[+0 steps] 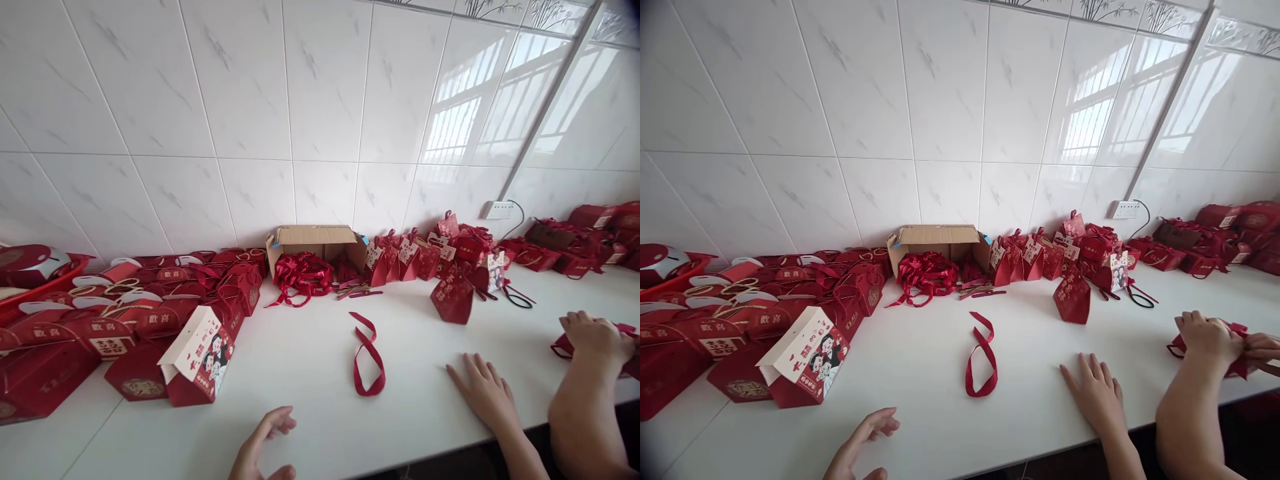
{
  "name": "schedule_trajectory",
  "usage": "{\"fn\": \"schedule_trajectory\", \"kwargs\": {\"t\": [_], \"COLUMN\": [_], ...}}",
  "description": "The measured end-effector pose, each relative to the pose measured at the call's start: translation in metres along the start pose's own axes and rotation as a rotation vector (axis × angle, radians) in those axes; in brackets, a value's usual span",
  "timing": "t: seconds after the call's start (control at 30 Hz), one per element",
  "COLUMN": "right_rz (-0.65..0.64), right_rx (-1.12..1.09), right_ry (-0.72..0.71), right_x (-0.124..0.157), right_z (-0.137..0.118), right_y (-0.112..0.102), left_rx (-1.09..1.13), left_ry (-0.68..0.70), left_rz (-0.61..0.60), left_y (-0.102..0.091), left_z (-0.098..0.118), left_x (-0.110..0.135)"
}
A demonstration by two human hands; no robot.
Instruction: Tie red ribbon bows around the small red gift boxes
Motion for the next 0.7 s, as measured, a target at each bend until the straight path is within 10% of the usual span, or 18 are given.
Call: {"fn": "schedule_trajectory", "kwargs": {"t": [0.27, 0.4, 0.53, 0.7], "right_rz": [0.055, -0.006, -0.025, -0.070], "right_rx": [0.065, -0.062, -0.116, -0.190], "right_ry": [0.076, -0.362, -0.608, -0.608], "right_x": [0.038, 0.090, 0.135, 0.139], "right_z": [-0.050, -0.140, -0.190, -0.185], "right_y": [-0.001, 0.020, 0.031, 0.028], "left_rx": [-0.096, -0.097, -0.143, -0.333], "left_ry": [-0.017, 0.028, 0.052, -0.151], "left_rz": [0.004, 0.089, 0.514, 1.148], "left_y": [0.006, 0.009, -0.021, -0.098], "left_z": [0.023, 0.030, 0.031, 0.041], "left_x": [0.003, 0.007, 0.015, 0.013]}}
Point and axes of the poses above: each hand's wrist, its own x-axis away from the middle knuckle, its own y-axis out of the palm, z = x × y, the point moved 4 cm from there along -x, towards the middle knuckle
